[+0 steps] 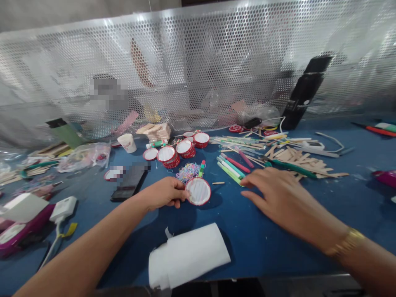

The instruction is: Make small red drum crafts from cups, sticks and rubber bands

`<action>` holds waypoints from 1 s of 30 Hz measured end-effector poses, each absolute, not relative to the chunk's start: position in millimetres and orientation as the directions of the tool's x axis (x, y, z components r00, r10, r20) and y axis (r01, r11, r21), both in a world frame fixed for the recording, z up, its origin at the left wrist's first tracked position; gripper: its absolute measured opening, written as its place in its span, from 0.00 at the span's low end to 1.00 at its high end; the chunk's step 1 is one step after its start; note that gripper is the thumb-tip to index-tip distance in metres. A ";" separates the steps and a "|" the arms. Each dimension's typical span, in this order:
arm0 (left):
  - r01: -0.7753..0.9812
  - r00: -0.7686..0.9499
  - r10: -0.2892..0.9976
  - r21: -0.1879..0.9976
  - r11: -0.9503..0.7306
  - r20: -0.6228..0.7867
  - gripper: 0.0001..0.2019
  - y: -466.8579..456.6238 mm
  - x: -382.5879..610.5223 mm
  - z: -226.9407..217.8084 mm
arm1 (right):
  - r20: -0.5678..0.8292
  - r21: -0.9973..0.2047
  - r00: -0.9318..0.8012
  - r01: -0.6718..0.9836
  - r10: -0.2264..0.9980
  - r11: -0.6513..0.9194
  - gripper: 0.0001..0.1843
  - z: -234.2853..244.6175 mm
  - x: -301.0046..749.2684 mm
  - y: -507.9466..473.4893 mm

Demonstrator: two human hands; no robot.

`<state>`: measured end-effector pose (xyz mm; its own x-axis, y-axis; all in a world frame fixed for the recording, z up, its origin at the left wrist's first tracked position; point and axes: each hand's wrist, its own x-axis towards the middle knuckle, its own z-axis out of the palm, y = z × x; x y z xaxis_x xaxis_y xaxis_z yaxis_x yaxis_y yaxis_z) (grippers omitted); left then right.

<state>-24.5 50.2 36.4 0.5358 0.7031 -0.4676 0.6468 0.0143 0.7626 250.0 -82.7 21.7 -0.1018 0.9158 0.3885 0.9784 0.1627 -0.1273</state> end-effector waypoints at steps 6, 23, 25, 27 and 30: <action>0.631 0.546 0.705 0.775 0.010 -0.453 0.16 49.8 -24.1 35.5 | 0.181 -0.077 -0.217 0.969 0.959 0.234 0.07 18.6 229.9 -23.4; 0.576 0.589 0.683 0.817 0.020 -0.432 0.17 44.2 -25.9 32.7 | 0.140 -0.506 -0.071 0.852 0.988 0.133 0.11 35.5 221.1 -3.1; 0.580 0.590 0.683 0.815 0.013 -0.430 0.17 43.8 -26.1 32.7 | 0.141 -0.528 -0.077 0.837 0.987 0.141 0.11 35.4 219.1 -2.3; 0.581 0.592 0.683 0.814 0.007 -0.428 0.16 43.2 -25.9 33.0 | 0.144 -0.535 -0.080 0.832 0.986 0.145 0.11 33.3 217.4 -1.6; 0.581 0.591 0.683 0.814 0.008 -0.429 0.14 41.6 -24.7 33.6 | 0.173 -0.506 -0.065 0.850 0.983 0.145 0.11 31.3 215.8 -1.4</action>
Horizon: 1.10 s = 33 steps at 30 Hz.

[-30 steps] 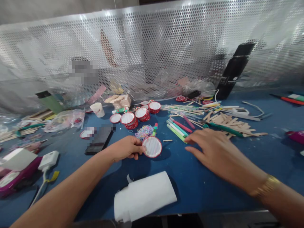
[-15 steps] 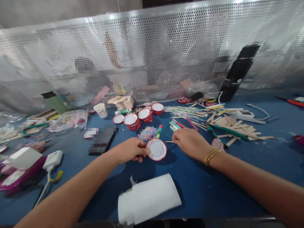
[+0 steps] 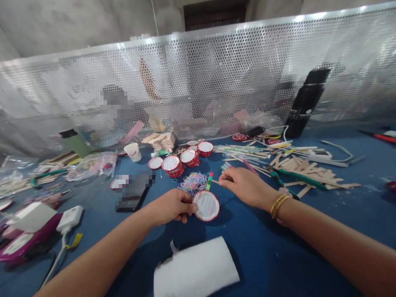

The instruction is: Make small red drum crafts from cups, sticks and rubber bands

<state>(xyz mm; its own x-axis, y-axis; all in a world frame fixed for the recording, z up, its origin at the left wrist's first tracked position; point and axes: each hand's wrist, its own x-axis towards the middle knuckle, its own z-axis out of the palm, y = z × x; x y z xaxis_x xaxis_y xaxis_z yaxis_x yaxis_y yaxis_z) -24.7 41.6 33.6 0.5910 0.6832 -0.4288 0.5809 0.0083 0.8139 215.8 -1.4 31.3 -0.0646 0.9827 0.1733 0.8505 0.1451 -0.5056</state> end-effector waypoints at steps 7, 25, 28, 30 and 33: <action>0.607 0.570 0.685 0.795 0.021 -0.454 0.14 36.6 -20.5 37.8 | 0.234 -0.421 -0.041 0.896 0.971 0.140 0.10 38.1 212.0 -4.9; 0.619 0.565 0.686 0.785 0.016 -0.459 0.14 36.4 -20.3 38.6 | 0.260 -0.482 -0.039 0.860 0.965 0.165 0.09 40.1 211.9 -6.2; 0.620 0.556 0.689 0.784 0.028 -0.465 0.13 35.4 -19.4 40.5 | 0.270 -0.513 -0.029 0.841 0.962 0.169 0.09 38.8 211.9 -5.7; 0.619 0.553 0.689 0.784 0.036 -0.468 0.14 35.1 -19.1 41.0 | 0.282 -0.538 -0.030 0.823 0.959 0.184 0.08 37.0 212.7 -4.4; 0.615 0.563 0.679 0.788 0.038 -0.471 0.14 35.3 -19.4 40.9 | 0.295 -0.580 -0.025 0.790 0.955 0.200 0.08 33.7 214.6 -1.9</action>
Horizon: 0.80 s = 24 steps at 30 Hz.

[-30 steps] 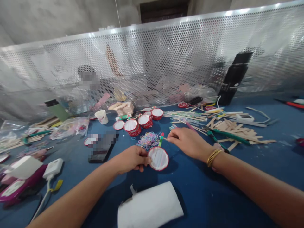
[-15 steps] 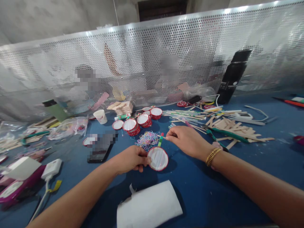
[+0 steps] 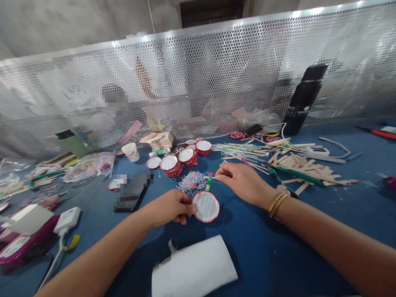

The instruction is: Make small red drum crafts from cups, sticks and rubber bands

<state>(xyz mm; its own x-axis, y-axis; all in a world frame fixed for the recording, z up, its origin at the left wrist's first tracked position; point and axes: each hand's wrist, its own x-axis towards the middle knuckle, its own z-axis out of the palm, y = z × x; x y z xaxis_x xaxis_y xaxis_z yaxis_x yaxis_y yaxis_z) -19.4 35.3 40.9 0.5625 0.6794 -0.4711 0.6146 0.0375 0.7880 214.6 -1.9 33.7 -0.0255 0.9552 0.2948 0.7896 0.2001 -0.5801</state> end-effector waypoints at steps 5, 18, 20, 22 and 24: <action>0.608 0.563 0.679 0.793 0.046 -0.471 0.16 35.7 -19.9 39.9 | 0.328 -0.647 -0.003 0.728 0.945 0.227 0.08 29.6 216.1 0.5; 0.547 0.575 0.687 0.833 0.080 -0.444 0.15 32.4 -19.7 36.7 | 0.262 -0.926 0.123 0.310 0.957 0.214 0.10 16.2 207.3 2.0; 0.540 0.576 0.688 0.837 0.084 -0.441 0.15 30.8 -18.9 38.1 | 0.239 -0.941 0.127 0.274 0.963 0.197 0.10 16.9 205.8 0.6; 0.540 0.573 0.691 0.837 0.086 -0.441 0.14 29.1 -17.8 40.2 | 0.213 -0.955 0.126 0.238 0.969 0.179 0.11 18.2 204.8 -0.8; 0.547 0.571 0.691 0.833 0.083 -0.444 0.14 27.7 -16.8 41.9 | 0.188 -0.966 0.124 0.203 0.974 0.161 0.12 19.1 204.3 -1.7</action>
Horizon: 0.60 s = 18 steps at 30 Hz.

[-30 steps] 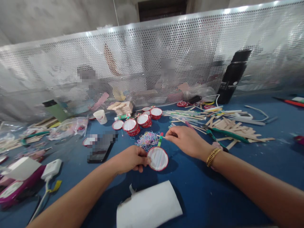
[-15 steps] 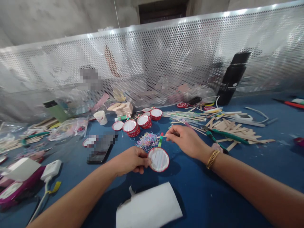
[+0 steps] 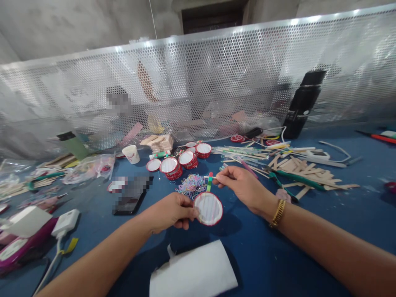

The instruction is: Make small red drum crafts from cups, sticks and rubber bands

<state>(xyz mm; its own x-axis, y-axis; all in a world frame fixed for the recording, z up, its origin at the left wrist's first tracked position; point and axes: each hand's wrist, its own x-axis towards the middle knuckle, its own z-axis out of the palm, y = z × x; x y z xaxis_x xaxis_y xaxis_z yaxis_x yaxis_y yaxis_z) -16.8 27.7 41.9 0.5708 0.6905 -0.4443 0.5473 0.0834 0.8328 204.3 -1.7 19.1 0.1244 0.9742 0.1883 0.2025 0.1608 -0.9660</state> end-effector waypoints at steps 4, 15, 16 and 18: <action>0.549 0.570 0.692 0.832 0.080 -0.443 0.15 27.1 -16.7 42.2 | 0.148 -0.981 0.120 0.144 0.982 0.130 0.11 20.2 203.9 -2.3; 0.550 0.573 0.697 0.833 0.062 -0.431 0.17 25.3 -15.3 44.8 | 0.077 -0.996 0.141 0.061 0.987 0.069 0.11 19.9 202.6 -2.3; 0.553 0.573 0.696 0.831 0.061 -0.432 0.18 25.4 -15.3 44.7 | 0.077 -0.996 0.149 0.061 0.986 0.069 0.12 19.5 202.9 -2.2; 0.555 0.574 0.693 0.830 0.063 -0.436 0.18 26.1 -15.7 43.5 | 0.068 -0.997 0.159 0.056 0.985 0.060 0.13 19.2 203.0 -2.1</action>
